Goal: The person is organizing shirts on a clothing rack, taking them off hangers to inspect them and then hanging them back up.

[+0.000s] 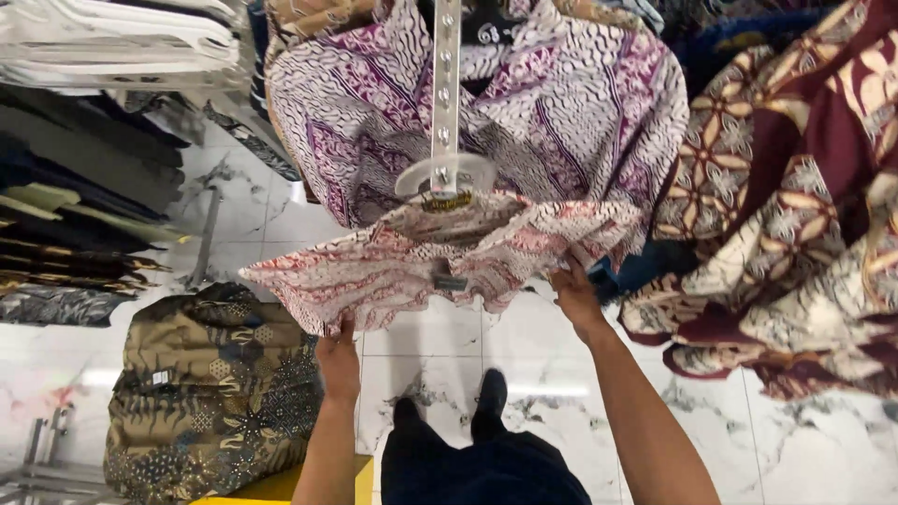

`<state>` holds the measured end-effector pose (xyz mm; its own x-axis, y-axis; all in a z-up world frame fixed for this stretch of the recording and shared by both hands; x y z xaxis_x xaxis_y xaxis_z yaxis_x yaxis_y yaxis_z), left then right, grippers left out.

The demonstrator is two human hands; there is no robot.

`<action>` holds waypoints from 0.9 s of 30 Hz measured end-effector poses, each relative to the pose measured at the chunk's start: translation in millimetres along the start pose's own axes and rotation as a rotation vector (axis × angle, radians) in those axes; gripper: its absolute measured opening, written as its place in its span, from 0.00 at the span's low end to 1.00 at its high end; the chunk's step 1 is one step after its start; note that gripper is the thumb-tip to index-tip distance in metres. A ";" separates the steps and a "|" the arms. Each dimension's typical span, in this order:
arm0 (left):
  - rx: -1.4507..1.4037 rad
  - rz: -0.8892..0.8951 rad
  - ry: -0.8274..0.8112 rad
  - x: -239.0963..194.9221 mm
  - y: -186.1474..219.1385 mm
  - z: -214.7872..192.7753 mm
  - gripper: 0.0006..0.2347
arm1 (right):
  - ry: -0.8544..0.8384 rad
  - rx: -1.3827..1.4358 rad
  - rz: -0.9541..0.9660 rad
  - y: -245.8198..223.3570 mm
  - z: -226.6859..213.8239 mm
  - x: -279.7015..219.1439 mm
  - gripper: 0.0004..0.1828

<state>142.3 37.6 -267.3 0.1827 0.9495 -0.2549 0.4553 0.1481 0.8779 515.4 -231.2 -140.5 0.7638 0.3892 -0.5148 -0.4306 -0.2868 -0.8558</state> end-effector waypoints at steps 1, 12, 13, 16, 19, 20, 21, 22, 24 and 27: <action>-0.034 0.012 -0.016 14.8 -43.4 -3.4 0.16 | -0.015 0.025 0.030 1.1 2.0 9.4 0.38; -0.387 -0.083 -0.045 -60.9 72.6 -48.1 0.05 | -0.022 0.319 0.246 24.5 -17.1 24.3 0.65; -0.400 -0.153 -0.027 -61.4 63.9 -54.4 0.03 | -0.072 0.367 0.231 21.6 -19.3 11.3 0.63; -0.338 -0.197 -0.014 -62.8 64.0 -69.6 0.06 | -0.080 0.399 0.240 19.0 -31.2 -24.9 0.61; -0.210 -0.137 -0.001 -72.1 72.1 -85.9 0.06 | -0.014 0.177 0.312 8.5 -43.2 -77.5 0.51; -0.159 -0.091 0.012 -75.8 74.9 -92.2 0.07 | 0.009 -0.025 0.348 3.6 -47.6 -99.3 0.43; -0.160 -0.089 0.004 -68.9 54.3 -96.7 0.07 | 0.017 -0.022 0.347 19.3 -59.6 -102.1 0.43; -0.182 0.012 0.009 -60.8 38.8 -100.8 0.07 | 0.008 -0.117 0.239 30.8 -72.1 -103.7 0.41; -0.205 0.117 -0.001 -70.2 49.5 -109.5 0.10 | 0.012 -0.206 0.132 56.6 -96.7 -108.4 0.40; -0.165 0.185 -0.036 -108.9 102.9 -125.3 0.10 | 0.175 -0.109 -0.026 75.9 -121.2 -132.3 0.25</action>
<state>60.1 -16.0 -98.4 0.2818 0.9547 -0.0957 0.2637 0.0188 0.9644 439.8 -410.6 -131.1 0.8501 0.2425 -0.4674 -0.3621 -0.3752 -0.8533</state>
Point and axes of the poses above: each hand's wrist, its own x-axis towards the middle knuckle, its own z-axis out of the palm, y = z × x, the point moved 5 cm from there along x, towards the middle knuckle, and after that the axes turned 9 degrees about x, right-handed, at the moved point
